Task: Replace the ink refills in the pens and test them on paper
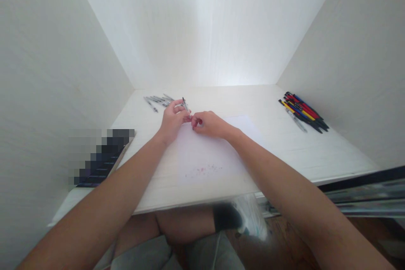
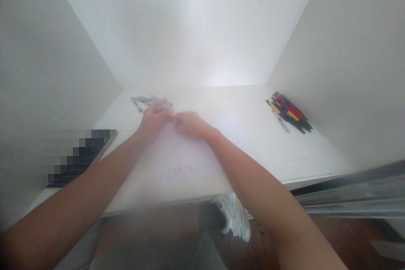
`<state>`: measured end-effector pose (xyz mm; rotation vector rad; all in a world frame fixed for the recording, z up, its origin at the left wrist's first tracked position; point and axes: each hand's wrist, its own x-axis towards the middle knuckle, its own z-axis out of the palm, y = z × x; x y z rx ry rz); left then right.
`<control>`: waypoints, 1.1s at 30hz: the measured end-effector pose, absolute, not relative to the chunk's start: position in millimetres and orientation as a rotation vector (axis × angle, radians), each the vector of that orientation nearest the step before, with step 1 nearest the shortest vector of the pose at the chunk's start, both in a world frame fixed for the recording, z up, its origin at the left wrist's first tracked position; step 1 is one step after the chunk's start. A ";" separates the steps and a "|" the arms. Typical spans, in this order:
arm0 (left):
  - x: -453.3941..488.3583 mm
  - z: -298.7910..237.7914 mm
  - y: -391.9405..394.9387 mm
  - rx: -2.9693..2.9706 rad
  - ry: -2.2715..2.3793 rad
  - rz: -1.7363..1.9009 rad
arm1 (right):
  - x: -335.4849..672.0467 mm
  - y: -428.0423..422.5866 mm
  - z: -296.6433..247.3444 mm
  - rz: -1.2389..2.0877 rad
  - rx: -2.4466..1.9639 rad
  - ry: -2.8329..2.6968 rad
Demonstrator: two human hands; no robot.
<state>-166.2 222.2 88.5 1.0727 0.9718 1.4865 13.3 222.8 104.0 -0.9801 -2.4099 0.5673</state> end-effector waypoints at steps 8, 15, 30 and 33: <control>-163.5 103.6 215.5 1.004 0.952 1.400 | 27.3 235.5 108.5 0.746 -0.943 -2.013; -161.7 112.5 203.0 1.138 0.962 1.129 | 35.6 243.4 116.1 1.033 -0.840 -1.526; -157.7 110.4 195.6 1.536 1.061 0.830 | 46.5 240.7 127.0 1.048 -0.827 -1.666; -159.1 106.2 198.1 1.554 1.045 0.853 | 47.3 239.4 128.6 1.026 -0.817 -1.686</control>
